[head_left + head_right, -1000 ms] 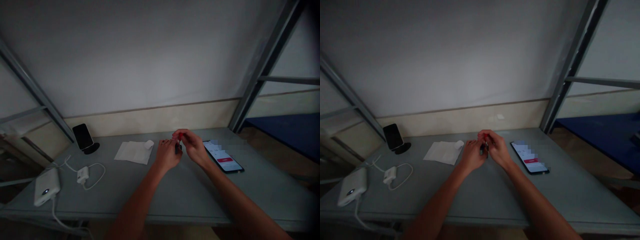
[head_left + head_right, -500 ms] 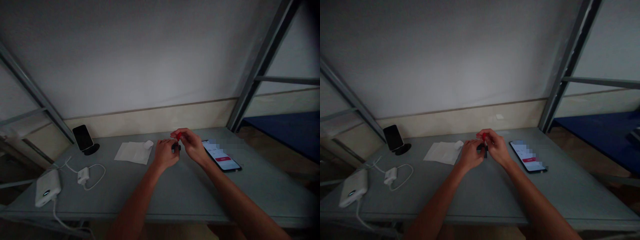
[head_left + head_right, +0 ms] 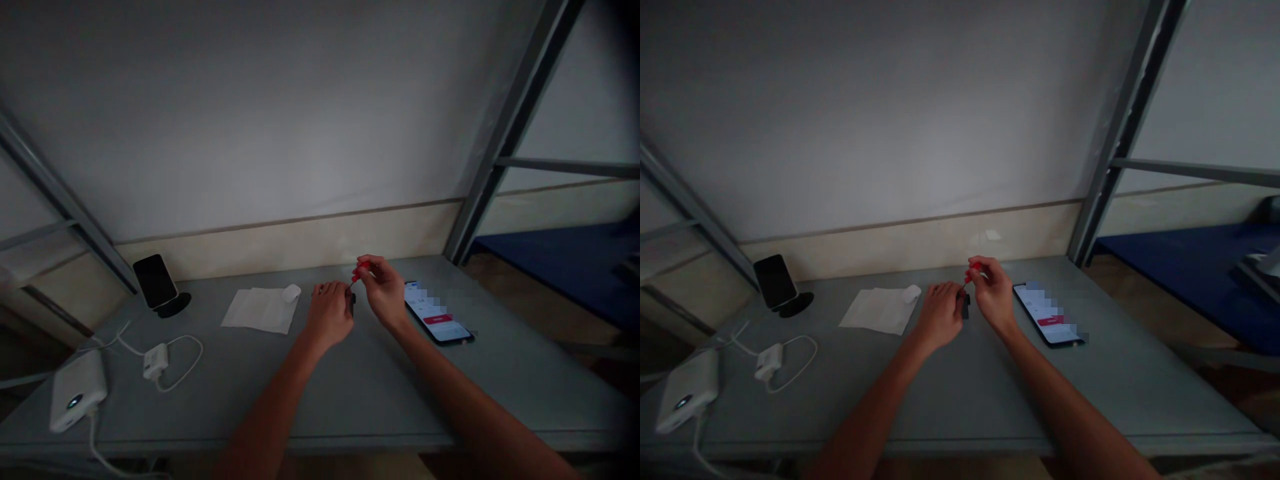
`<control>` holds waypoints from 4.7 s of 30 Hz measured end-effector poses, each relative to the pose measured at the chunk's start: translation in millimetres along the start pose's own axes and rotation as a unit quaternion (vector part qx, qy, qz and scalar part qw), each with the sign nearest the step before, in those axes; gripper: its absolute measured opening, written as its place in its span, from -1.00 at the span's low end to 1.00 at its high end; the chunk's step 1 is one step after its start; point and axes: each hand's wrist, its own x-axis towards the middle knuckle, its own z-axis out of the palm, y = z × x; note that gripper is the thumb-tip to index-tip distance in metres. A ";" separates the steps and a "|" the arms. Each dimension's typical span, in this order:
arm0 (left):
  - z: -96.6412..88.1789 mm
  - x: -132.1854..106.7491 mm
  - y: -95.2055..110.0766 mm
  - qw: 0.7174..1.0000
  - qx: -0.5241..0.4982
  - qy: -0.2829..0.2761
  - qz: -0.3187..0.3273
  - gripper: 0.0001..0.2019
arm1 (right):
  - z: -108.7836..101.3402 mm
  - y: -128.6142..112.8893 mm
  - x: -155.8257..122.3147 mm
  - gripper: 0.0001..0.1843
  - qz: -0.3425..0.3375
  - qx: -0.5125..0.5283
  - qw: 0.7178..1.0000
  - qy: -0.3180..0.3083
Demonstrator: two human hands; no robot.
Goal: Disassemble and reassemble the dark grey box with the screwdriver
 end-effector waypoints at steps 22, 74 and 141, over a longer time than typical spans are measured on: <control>-11.2 0.6 -17.5 0.988 -0.142 -0.054 -0.005 -0.85 | -13.1 15.9 10.7 -0.69 0.044 0.052 0.991 0.112; 20.6 -13.5 -35.5 0.871 -0.488 -0.064 -0.021 -0.81 | 1.6 -29.8 -10.7 -0.85 -0.056 -0.063 0.994 -0.071; 9.0 -18.3 -25.4 0.979 -0.201 0.009 0.021 -0.85 | 4.5 -39.6 -14.5 -0.84 -0.093 -0.105 0.980 -0.139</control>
